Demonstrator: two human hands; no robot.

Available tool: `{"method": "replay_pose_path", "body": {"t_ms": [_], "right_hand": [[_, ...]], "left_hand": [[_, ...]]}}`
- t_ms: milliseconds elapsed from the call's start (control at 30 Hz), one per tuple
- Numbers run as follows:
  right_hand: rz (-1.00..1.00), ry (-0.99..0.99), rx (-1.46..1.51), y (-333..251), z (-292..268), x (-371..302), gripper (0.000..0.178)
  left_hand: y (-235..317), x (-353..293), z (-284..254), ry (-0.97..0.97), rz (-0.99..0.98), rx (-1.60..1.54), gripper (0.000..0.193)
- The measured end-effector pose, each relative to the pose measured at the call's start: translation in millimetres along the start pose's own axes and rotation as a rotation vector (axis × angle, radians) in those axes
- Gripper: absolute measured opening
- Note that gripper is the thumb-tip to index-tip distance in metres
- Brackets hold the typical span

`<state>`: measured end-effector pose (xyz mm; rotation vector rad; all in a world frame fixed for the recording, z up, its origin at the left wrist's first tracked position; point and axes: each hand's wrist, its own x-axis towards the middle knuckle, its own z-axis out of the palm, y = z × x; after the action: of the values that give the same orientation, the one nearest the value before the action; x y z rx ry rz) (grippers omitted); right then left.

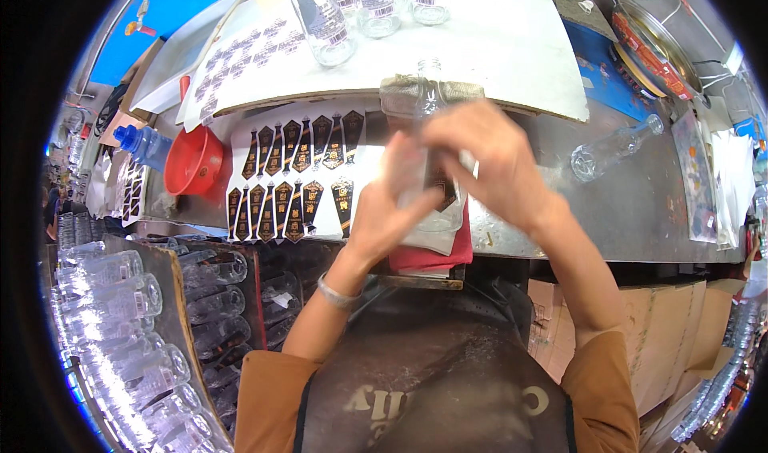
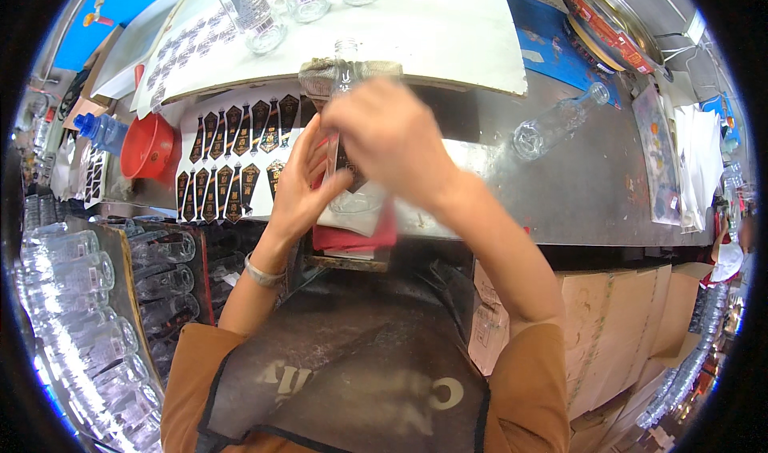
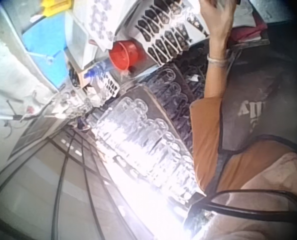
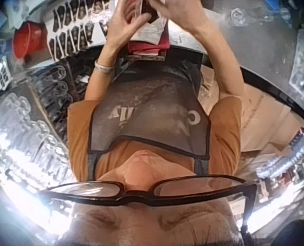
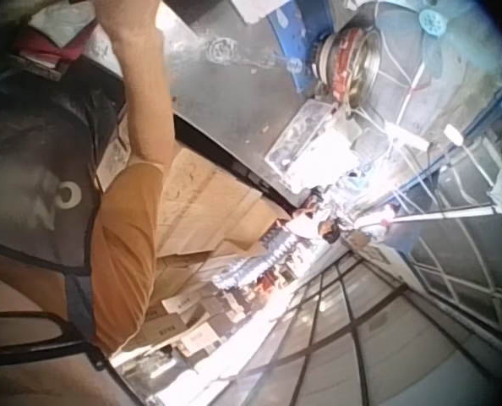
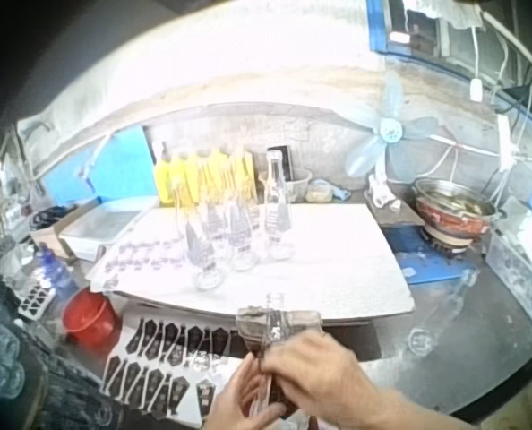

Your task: The person repeatedly picks clear plastic bottles, applies a label to each bottle using a black pad, and places the labeled bottles on a white surface. The person also handles a sheet of labels and a red cloth during the process.

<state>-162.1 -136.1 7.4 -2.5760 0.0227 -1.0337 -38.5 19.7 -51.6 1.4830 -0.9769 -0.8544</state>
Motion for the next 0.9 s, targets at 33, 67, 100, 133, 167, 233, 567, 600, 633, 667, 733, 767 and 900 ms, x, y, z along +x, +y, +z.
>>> {"method": "replay_pose_path", "body": {"t_ms": [33,67,100,133,167,233,567,600,633,667,733,767,900], "right_hand": [[-0.006,-0.064,0.084,-16.5,0.5,-11.7,0.024],[-0.01,-0.129,0.16,-32.2,-1.0,-23.7,0.019],[0.039,-0.196,0.24,-44.2,-5.0,-30.8,0.019],[0.089,-0.263,0.32,-51.7,-11.1,-32.0,0.019],[0.117,-0.261,0.307,-52.2,-15.9,-25.9,0.032],[0.089,-0.012,0.181,-24.6,-10.2,-7.9,0.031],[0.203,0.029,0.353,-41.4,-11.4,-55.3,0.034],[0.219,0.133,0.312,-24.1,-11.3,-48.9,0.035],[0.261,0.179,0.274,-12.1,-0.8,-55.3,0.037],[0.243,0.132,0.303,-17.2,2.3,-62.8,0.036],[0.21,0.027,0.361,-43.4,0.3,-85.8,0.036],[0.215,-0.008,0.424,-55.4,-7.2,-91.2,0.036],[0.599,-0.037,0.552,-61.1,-24.8,-101.3,0.026]], "left_hand": [[-8.9,-5.2,-9.8,-0.058,0.17,0.2,0.105],[-7.4,-18.5,-15.2,-0.101,0.195,0.194,0.113],[-2.8,-26.0,-17.2,-0.108,0.203,0.259,0.117],[-0.5,-29.4,-17.7,-0.115,0.211,0.323,0.12],[-7.5,-31.3,-14.4,-0.095,0.222,0.415,0.122],[0.7,-28.4,-4.0,-0.052,0.306,0.584,0.122],[-14.6,-22.0,0.6,0.001,0.387,0.448,0.104],[-11.0,-22.1,0.5,-0.008,0.385,0.456,0.105],[-8.3,-22.2,1.1,-0.018,0.382,0.465,0.106],[-9.0,-22.1,-0.5,-0.02,0.369,0.458,0.106],[-14.7,-21.5,-1.0,-0.023,0.338,0.435,0.106],[-16.6,-21.4,0.5,-0.029,0.341,0.431,0.107],[-8.0,-23.8,-2.5,-0.041,0.308,0.366,0.099]]}}
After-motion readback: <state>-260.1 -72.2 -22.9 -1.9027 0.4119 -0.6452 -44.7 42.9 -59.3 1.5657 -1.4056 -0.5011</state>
